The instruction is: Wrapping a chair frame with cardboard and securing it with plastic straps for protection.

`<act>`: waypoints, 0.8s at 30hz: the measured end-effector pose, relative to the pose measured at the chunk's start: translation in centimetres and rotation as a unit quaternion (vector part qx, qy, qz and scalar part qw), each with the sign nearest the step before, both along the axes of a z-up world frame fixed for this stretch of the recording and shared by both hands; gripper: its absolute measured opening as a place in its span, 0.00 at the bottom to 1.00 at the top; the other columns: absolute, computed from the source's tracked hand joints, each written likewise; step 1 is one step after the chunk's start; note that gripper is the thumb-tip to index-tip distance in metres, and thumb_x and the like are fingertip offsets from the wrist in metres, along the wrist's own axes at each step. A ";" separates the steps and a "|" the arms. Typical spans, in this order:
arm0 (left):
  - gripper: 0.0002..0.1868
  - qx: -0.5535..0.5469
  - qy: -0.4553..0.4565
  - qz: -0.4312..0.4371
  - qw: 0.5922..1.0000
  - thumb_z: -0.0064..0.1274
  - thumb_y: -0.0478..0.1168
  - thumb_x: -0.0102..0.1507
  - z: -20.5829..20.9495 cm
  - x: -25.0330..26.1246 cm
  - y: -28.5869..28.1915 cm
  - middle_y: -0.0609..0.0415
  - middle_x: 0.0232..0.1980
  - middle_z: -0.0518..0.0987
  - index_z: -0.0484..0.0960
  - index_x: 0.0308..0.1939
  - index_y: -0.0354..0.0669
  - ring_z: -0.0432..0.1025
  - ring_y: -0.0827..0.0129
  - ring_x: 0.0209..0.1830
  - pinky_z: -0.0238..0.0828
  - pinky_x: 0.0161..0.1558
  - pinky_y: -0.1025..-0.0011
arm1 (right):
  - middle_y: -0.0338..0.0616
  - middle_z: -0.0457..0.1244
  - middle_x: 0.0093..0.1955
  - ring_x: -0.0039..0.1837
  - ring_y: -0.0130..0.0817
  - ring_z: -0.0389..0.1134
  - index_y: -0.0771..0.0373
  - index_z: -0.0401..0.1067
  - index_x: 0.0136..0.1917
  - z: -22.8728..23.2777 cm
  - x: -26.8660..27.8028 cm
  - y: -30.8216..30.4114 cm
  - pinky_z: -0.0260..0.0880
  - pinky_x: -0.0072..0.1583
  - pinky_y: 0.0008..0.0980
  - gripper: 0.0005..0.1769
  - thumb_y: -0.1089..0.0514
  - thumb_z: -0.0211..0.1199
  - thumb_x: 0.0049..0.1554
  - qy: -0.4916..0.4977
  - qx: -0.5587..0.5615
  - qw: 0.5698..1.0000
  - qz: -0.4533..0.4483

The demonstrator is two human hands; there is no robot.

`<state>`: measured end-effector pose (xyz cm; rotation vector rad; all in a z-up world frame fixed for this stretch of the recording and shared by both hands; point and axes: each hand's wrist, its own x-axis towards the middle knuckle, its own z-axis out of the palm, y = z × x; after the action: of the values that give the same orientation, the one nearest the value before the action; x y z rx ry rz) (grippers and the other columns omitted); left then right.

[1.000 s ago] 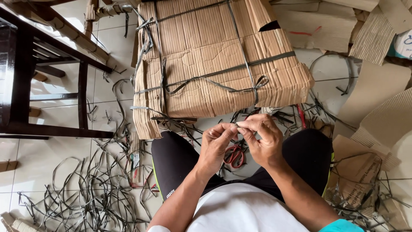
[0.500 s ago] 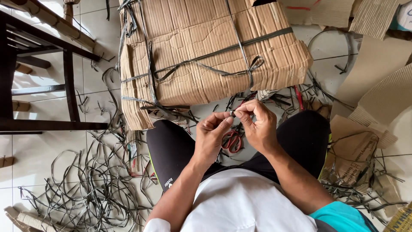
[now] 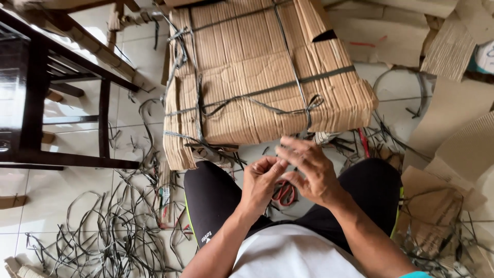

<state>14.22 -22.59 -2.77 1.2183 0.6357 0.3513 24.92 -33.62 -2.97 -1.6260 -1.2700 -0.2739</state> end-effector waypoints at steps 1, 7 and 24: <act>0.09 -0.012 -0.001 -0.012 1.000 0.63 0.38 0.65 -0.3 0.0 0.0 0.60 0.19 0.72 0.88 0.36 0.33 0.57 0.82 0.25 0.48 0.26 0.80 | 0.48 0.67 0.59 0.62 0.48 0.69 0.61 0.75 0.65 0.3 -0.1 -0.1 0.70 0.62 0.43 0.22 0.47 0.56 0.65 0.001 -0.027 0.999 0.021; 0.09 -0.046 0.003 -0.014 0.999 0.60 0.35 0.65 -1.0 -0.7 0.4 0.61 0.18 0.66 0.84 0.32 0.32 0.53 0.84 0.21 0.43 0.25 0.80 | 0.39 0.60 0.35 0.38 0.42 0.67 0.56 0.73 0.44 0.5 1.3 -0.5 0.71 0.42 0.36 0.17 0.46 0.53 0.67 -0.031 -0.097 0.994 0.035; 0.07 -0.118 -0.121 -0.122 0.978 0.48 0.41 0.73 3.7 -1.4 1.0 0.57 0.29 0.69 0.72 0.45 0.40 0.61 0.77 0.24 0.60 0.25 0.81 | 0.48 0.71 0.55 0.55 0.37 0.73 0.63 0.64 0.70 -0.3 -1.1 -1.4 0.76 0.60 0.36 0.47 0.23 0.51 0.56 0.438 -0.051 0.892 0.094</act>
<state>12.85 -21.63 0.97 0.9929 0.3033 0.2062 23.80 -35.05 -3.31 -1.4217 -0.7181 0.6085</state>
